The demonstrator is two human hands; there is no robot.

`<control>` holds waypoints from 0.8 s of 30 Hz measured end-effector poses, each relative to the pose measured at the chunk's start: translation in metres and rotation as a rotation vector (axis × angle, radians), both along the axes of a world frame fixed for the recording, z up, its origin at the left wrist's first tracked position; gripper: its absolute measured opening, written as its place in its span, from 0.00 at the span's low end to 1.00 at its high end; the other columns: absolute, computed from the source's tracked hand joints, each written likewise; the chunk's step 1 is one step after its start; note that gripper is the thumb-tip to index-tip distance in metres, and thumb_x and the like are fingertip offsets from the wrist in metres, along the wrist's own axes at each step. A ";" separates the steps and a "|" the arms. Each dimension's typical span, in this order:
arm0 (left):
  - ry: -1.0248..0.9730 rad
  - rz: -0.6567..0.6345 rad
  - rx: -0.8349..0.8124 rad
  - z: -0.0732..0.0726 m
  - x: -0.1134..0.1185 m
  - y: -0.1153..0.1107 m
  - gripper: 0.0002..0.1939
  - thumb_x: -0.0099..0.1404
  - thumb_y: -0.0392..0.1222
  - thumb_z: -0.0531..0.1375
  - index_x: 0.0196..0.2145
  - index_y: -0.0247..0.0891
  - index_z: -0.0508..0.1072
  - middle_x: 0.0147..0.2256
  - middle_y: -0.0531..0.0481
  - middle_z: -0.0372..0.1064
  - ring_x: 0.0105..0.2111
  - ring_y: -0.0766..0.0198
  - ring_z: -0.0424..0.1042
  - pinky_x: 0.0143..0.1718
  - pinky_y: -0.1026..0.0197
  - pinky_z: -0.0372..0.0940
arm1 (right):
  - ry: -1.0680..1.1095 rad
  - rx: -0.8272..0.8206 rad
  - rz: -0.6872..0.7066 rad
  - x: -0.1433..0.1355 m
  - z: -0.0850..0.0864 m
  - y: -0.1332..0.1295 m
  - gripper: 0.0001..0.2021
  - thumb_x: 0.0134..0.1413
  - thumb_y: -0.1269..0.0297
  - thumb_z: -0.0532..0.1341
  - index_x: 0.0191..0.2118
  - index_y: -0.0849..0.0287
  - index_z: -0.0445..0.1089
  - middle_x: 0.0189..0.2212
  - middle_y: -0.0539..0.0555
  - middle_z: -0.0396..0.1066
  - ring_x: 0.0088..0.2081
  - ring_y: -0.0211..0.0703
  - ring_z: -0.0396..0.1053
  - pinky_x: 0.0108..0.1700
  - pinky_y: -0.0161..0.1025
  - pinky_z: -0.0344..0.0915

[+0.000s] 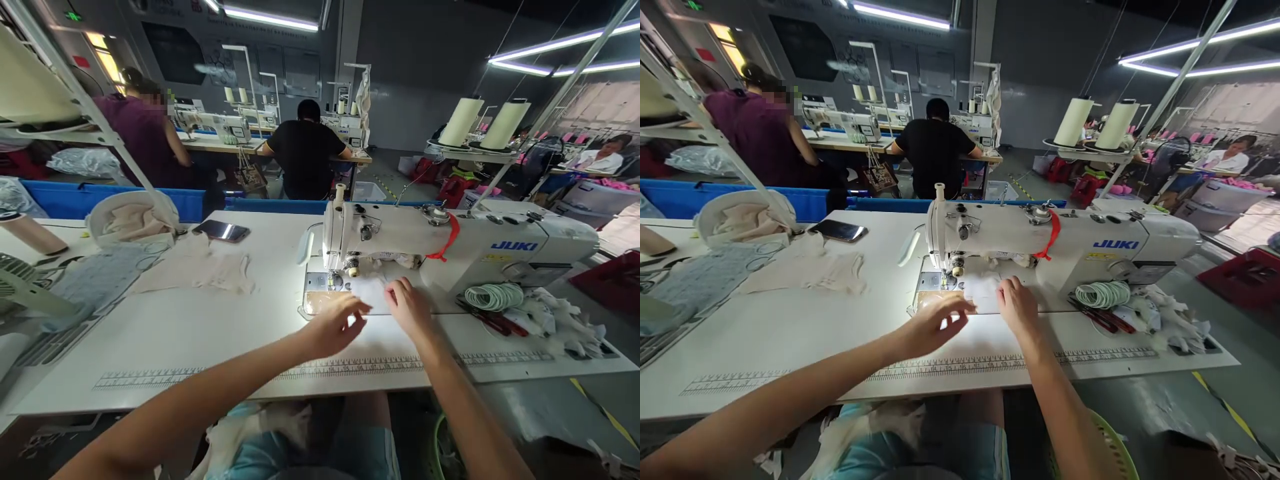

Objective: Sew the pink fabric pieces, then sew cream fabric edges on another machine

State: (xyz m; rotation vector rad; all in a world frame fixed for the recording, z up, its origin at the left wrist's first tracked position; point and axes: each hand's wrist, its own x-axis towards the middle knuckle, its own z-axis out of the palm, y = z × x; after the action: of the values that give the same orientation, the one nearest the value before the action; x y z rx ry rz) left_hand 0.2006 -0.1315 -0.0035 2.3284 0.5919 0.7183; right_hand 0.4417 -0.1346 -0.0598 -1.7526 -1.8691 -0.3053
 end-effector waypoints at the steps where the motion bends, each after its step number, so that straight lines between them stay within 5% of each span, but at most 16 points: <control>1: 0.004 0.093 0.082 -0.010 0.019 0.015 0.13 0.69 0.33 0.52 0.49 0.35 0.71 0.44 0.40 0.73 0.40 0.60 0.74 0.43 0.55 0.72 | 0.000 0.020 0.021 0.001 0.001 -0.001 0.09 0.62 0.66 0.54 0.32 0.56 0.69 0.33 0.55 0.71 0.27 0.41 0.67 0.29 0.36 0.54; 4: 0.081 0.311 0.235 -0.035 0.063 0.042 0.13 0.66 0.34 0.59 0.48 0.31 0.70 0.46 0.35 0.71 0.45 0.53 0.73 0.46 0.50 0.72 | 0.010 0.084 0.103 0.006 0.006 -0.004 0.08 0.64 0.65 0.54 0.34 0.56 0.68 0.34 0.56 0.71 0.33 0.43 0.71 0.34 0.36 0.61; 8: 0.081 0.413 0.241 -0.043 0.089 0.045 0.10 0.67 0.38 0.59 0.45 0.31 0.71 0.44 0.36 0.72 0.46 0.51 0.73 0.49 0.48 0.70 | 0.043 0.153 0.195 0.007 0.011 -0.006 0.07 0.65 0.66 0.52 0.37 0.55 0.67 0.37 0.56 0.73 0.35 0.42 0.73 0.37 0.35 0.65; 17: -0.121 0.368 -0.220 -0.029 0.074 0.046 0.08 0.68 0.42 0.55 0.41 0.37 0.70 0.41 0.44 0.75 0.35 0.61 0.74 0.38 0.60 0.69 | 0.120 0.224 0.253 0.005 0.011 -0.012 0.06 0.68 0.63 0.53 0.38 0.54 0.64 0.37 0.53 0.75 0.24 0.35 0.67 0.32 0.33 0.65; 21: -0.184 0.303 -0.278 -0.026 0.074 0.043 0.10 0.67 0.44 0.55 0.29 0.39 0.66 0.27 0.52 0.69 0.27 0.64 0.68 0.26 0.65 0.60 | 0.078 0.190 0.215 0.006 0.009 -0.012 0.07 0.67 0.63 0.53 0.38 0.54 0.65 0.33 0.52 0.75 0.24 0.37 0.68 0.31 0.34 0.65; 24: -0.200 0.296 -0.338 -0.031 0.062 0.038 0.10 0.67 0.43 0.54 0.28 0.39 0.65 0.20 0.57 0.61 0.21 0.67 0.64 0.24 0.66 0.57 | 0.017 0.129 0.163 0.007 0.006 -0.012 0.06 0.65 0.63 0.54 0.38 0.54 0.66 0.31 0.51 0.74 0.25 0.39 0.70 0.27 0.35 0.61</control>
State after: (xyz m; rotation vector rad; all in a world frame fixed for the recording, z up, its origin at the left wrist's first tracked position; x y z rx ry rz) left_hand 0.2628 -0.0937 -0.0348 1.8533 0.9007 0.8963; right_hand 0.4491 -0.1463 -0.0543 -1.5037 -1.9215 -0.3393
